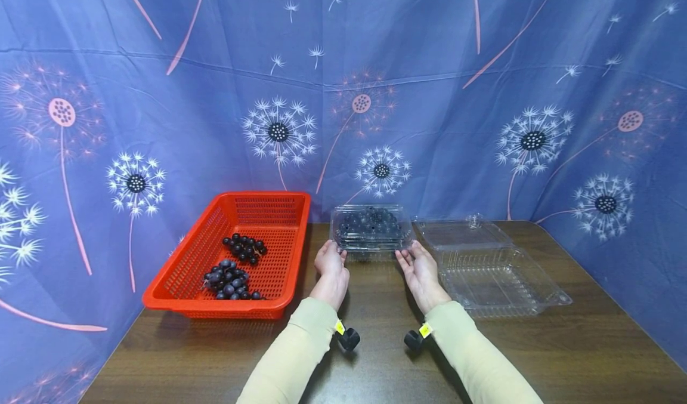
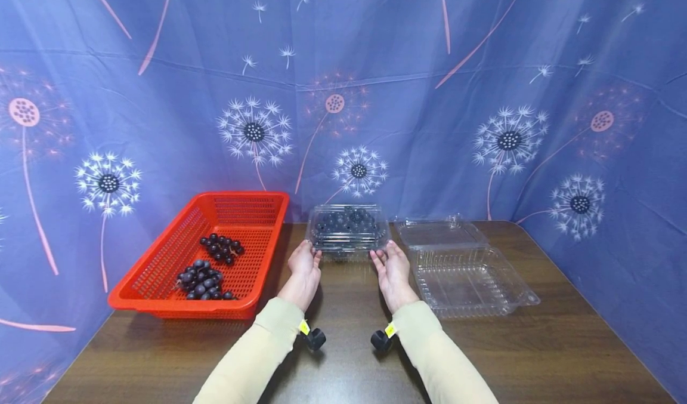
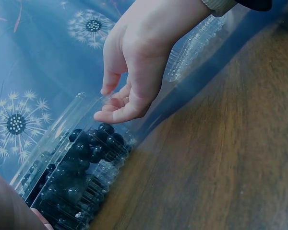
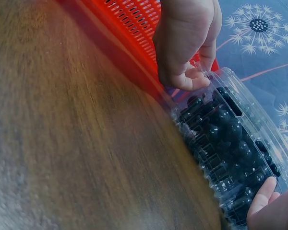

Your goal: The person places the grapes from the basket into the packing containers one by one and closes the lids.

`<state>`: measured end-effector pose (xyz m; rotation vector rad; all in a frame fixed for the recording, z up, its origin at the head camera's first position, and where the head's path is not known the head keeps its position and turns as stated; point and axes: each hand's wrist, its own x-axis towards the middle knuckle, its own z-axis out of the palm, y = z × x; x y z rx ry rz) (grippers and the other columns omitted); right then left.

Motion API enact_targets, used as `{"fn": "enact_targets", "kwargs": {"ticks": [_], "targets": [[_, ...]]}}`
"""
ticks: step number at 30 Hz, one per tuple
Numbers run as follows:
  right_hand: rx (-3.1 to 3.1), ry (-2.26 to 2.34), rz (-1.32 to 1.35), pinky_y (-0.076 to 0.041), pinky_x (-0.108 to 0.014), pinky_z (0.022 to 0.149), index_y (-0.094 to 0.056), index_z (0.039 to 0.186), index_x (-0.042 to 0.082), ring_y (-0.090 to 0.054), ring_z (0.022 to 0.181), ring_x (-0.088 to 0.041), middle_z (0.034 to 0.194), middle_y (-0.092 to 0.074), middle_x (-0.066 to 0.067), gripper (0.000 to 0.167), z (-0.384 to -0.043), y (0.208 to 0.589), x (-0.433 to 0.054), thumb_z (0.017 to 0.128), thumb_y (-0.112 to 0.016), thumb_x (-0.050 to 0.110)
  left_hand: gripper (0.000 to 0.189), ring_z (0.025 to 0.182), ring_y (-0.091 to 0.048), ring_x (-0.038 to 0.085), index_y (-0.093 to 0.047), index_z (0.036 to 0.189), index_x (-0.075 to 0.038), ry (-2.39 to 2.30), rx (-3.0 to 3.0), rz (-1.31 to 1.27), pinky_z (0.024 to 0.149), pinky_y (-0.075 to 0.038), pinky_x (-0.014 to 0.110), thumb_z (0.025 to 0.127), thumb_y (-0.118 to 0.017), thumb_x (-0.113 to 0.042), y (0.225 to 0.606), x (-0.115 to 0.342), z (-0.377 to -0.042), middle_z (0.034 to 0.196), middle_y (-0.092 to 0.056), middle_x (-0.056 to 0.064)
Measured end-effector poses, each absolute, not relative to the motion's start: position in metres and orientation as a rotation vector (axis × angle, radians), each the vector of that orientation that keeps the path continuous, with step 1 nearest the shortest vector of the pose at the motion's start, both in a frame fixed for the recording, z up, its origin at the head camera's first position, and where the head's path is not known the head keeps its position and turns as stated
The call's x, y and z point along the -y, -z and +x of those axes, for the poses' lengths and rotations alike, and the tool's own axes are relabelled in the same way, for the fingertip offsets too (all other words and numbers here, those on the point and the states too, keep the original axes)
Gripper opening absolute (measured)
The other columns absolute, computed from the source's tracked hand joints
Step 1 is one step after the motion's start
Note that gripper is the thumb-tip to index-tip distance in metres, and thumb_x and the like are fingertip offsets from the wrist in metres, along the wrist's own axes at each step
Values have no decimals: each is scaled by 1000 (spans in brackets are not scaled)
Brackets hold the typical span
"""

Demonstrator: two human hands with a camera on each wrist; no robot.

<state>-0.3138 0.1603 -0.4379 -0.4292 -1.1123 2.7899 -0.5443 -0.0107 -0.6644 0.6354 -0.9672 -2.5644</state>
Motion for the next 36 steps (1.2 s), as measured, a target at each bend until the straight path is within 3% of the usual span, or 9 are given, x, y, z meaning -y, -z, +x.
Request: {"fn": "enact_targets", "kwargs": {"ticks": [3,6,8,15,19,22,28,32,36], "targets": [[1116,-2786,-430,-45,-23,94,-40,115,12,-45,85,-9,94,-39,-1,16,-315,438,-160,101,-35,10,32,81,-58,25,-65,105,-13,2561,984,672,70,-54,40,73,-71,-11,673,11,-557,95,-59,11],[1129,-2768,-428,-46,-23,93,-40,115,12,-45,85,-10,96,-38,-1,15,-316,439,-159,101,-34,11,28,77,-57,22,-66,102,-12,2552,965,673,68,-54,38,74,-69,-10,639,10,-527,91,-58,10],[1147,-2748,-432,-47,-22,92,-40,116,11,-45,85,-9,96,-38,-1,16,-317,439,-159,101,-35,11,27,75,-57,21,-66,101,-12,2546,972,670,68,-54,38,74,-69,-10,636,10,-524,89,-58,10],[1205,-2721,-435,-47,-20,89,-34,132,5,-47,80,-7,94,-39,-2,32,-315,435,-160,101,-36,13,24,75,-57,21,-68,100,-15,2532,1010,697,65,-54,36,77,-74,-20,641,10,-527,87,-58,8],[1219,-2741,-432,-47,-20,90,-33,133,5,-49,78,-7,91,-41,-2,34,-314,433,-161,101,-36,13,30,80,-58,24,-68,103,-17,2531,1023,698,66,-54,36,77,-77,-27,647,12,-533,95,-60,11],[1221,-2746,-445,-47,-21,90,-38,125,9,-50,78,-8,91,-43,-1,25,-313,432,-163,100,-38,14,36,84,-59,26,-66,106,-17,2534,1015,693,68,-55,38,74,-79,-29,651,12,-536,100,-61,13],[1291,-2723,-494,-49,-23,87,-32,128,12,-51,75,-8,97,-40,0,32,-306,428,-165,99,-42,19,62,84,-59,23,-53,119,-12,2554,1054,682,65,-54,35,70,-82,-36,654,12,-534,96,-59,12],[1332,-2726,-536,-49,-25,84,-42,115,11,-52,73,-9,88,-47,3,18,-296,423,-163,99,-44,20,69,81,-57,18,-42,126,-7,2600,1092,667,63,-52,30,74,-79,-33,611,9,-489,94,-55,8],[1310,-2779,-583,-49,-27,84,-50,98,12,-52,79,-12,79,-52,5,9,-285,415,-161,98,-46,20,46,76,-53,16,-44,118,-2,2669,1120,661,64,-50,28,84,-69,-19,514,5,-397,90,-51,8]]}}
